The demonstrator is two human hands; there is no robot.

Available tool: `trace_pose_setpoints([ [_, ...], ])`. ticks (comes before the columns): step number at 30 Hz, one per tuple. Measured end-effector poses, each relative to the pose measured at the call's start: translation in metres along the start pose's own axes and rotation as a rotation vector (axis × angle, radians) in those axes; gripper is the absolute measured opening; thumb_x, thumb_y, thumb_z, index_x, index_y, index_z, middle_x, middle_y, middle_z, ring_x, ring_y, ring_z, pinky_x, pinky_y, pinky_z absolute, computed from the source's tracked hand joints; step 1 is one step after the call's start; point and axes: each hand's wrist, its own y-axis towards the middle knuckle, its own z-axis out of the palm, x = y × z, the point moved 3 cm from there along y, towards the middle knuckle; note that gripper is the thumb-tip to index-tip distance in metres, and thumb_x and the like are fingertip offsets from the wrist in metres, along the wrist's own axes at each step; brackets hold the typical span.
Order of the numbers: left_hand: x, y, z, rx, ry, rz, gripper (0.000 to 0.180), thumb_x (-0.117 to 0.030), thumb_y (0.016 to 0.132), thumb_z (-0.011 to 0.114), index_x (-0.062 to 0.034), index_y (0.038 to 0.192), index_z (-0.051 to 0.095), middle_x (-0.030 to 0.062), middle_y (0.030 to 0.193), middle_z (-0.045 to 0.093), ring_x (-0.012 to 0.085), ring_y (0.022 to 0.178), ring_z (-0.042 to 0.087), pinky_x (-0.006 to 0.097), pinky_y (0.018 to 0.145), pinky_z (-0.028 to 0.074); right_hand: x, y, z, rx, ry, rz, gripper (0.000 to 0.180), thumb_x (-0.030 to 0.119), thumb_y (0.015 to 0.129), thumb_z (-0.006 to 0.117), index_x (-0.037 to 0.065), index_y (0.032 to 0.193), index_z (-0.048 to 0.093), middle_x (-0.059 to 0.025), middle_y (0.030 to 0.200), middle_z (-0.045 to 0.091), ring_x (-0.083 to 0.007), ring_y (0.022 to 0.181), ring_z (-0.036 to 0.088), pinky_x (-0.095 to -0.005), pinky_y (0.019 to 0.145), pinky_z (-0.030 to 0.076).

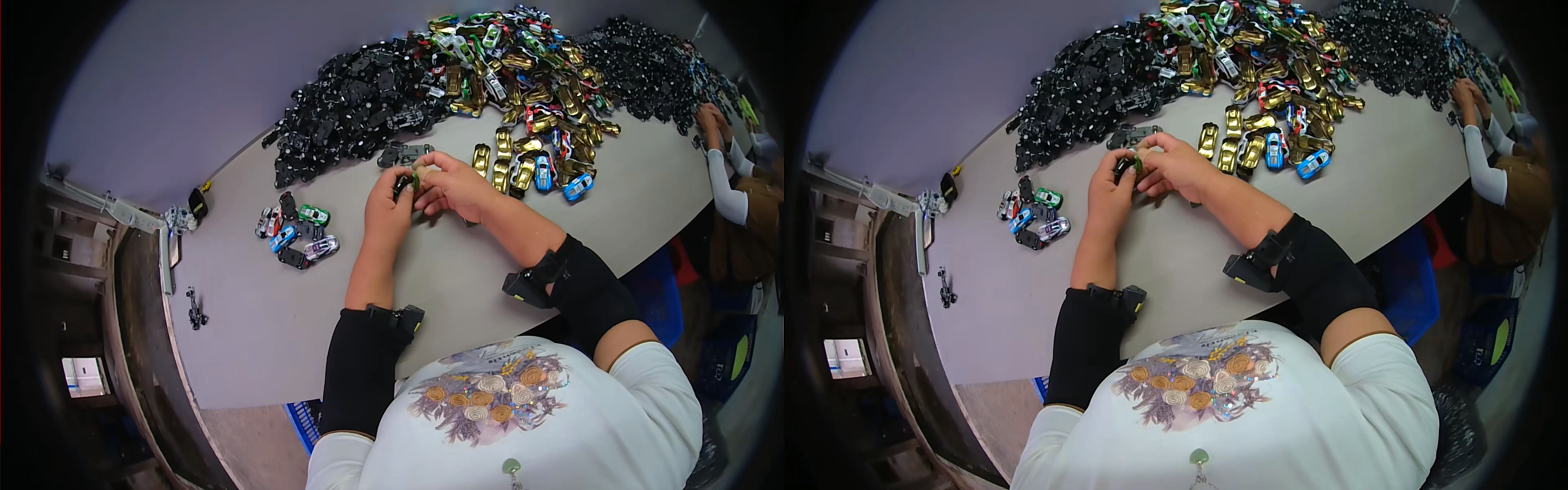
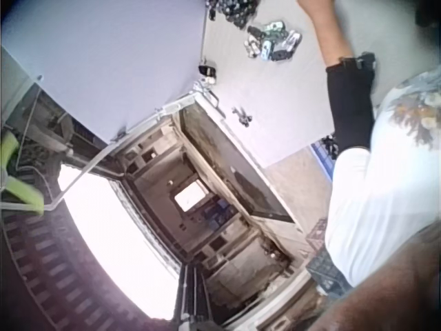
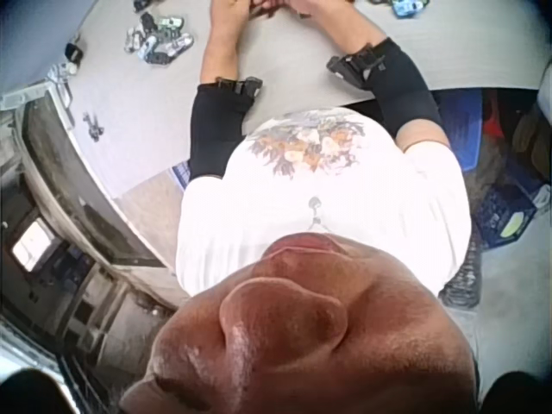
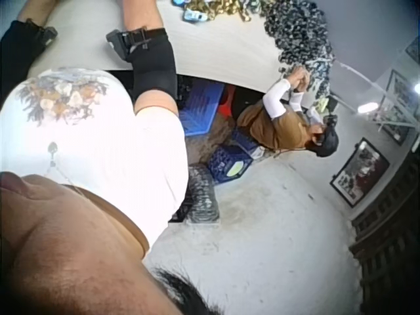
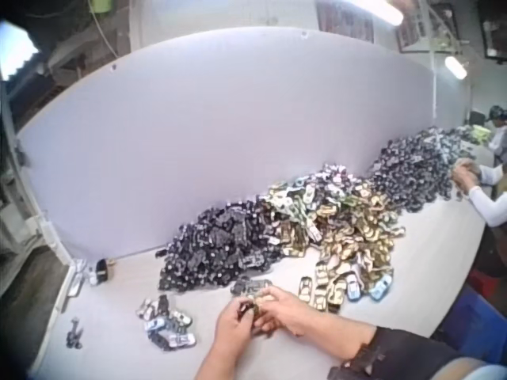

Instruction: Inspecting and assembling small toy cars at a table.

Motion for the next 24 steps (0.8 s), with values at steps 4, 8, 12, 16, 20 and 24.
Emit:
trace_pose_setpoints([
  [4, -0.015, 0.0, 0.007, -0.031, 0.225, 0.19, 0.021, -0.002, 0.089, 0.057, -0.0033, 0.11, 0.059, 0.0072, 0.099, 0.063, 0.0151, 0.09, 0.06, 0.027, 0.08, 0.048, -0.005, 0.0, -0.001, -0.042, 0.101, 0.024, 0.029, 0.019, 0.093, 0.058, 0.01, 0.117, 0.045, -0.0066, 0.09, 0.061, -0.0165, 0.072, 0.065, -0.0276, 0.059, 0.054],
  [8, -0.015, -0.002, 0.002, -0.033, 0.16, 0.162, 0.023, -0.001, 0.088, 0.057, -0.0037, 0.11, 0.059, 0.0091, 0.101, 0.062, 0.0187, 0.093, 0.06, 0.029, 0.082, 0.047, 0.002, -0.003, 0.002, -0.013, 0.186, 0.032, 0.027, 0.027, 0.094, 0.057, 0.011, 0.114, 0.046, -0.0053, 0.086, 0.059, -0.0185, 0.07, 0.066, -0.0296, 0.056, 0.054],
  [12, -0.029, -0.004, 0.005, 0.016, 0.24, 0.258, 0.025, 0.001, 0.085, 0.058, -0.0047, 0.109, 0.059, 0.0109, 0.1, 0.06, 0.026, 0.091, 0.06, 0.032, 0.08, 0.048, -0.005, 0.002, -0.004, -0.07, 0.193, 0.038, 0.028, 0.033, 0.095, 0.056, 0.015, 0.114, 0.046, -0.0023, 0.082, 0.057, -0.0181, 0.066, 0.066, -0.0282, 0.052, 0.053],
  [16, -0.031, -0.006, 0.006, 0.014, 0.272, 0.251, 0.025, 0.002, 0.084, 0.058, -0.0044, 0.109, 0.059, 0.0111, 0.1, 0.06, 0.027, 0.091, 0.06, 0.032, 0.079, 0.048, -0.009, 0.003, -0.004, -0.11, 0.188, 0.035, 0.029, 0.03, 0.095, 0.057, 0.014, 0.116, 0.046, -0.0019, 0.081, 0.056, -0.0168, 0.065, 0.065, -0.0277, 0.052, 0.052],
  [20, -0.035, -0.004, 0.009, 0.016, 0.276, 0.31, 0.026, 0.003, 0.083, 0.058, -0.0042, 0.107, 0.06, 0.0114, 0.102, 0.06, 0.0283, 0.092, 0.06, 0.033, 0.081, 0.048, -0.006, 0.005, -0.009, -0.11, 0.249, -0.006, 0.032, 0.021, 0.091, 0.058, 0.012, 0.119, 0.045, -0.0027, 0.082, 0.059, -0.0151, 0.063, 0.063, -0.0271, 0.053, 0.052],
  [24, -0.041, -0.007, 0.008, -0.109, 0.404, 0.511, 0.024, 0.003, 0.086, 0.057, -0.0027, 0.109, 0.061, 0.0105, 0.106, 0.06, 0.0242, 0.098, 0.06, 0.033, 0.085, 0.049, -0.003, 0.002, -0.008, -0.118, 0.274, -0.03, 0.034, 0.016, 0.088, 0.058, 0.01, 0.12, 0.046, -0.0046, 0.084, 0.061, -0.0141, 0.063, 0.061, -0.0269, 0.055, 0.052],
])
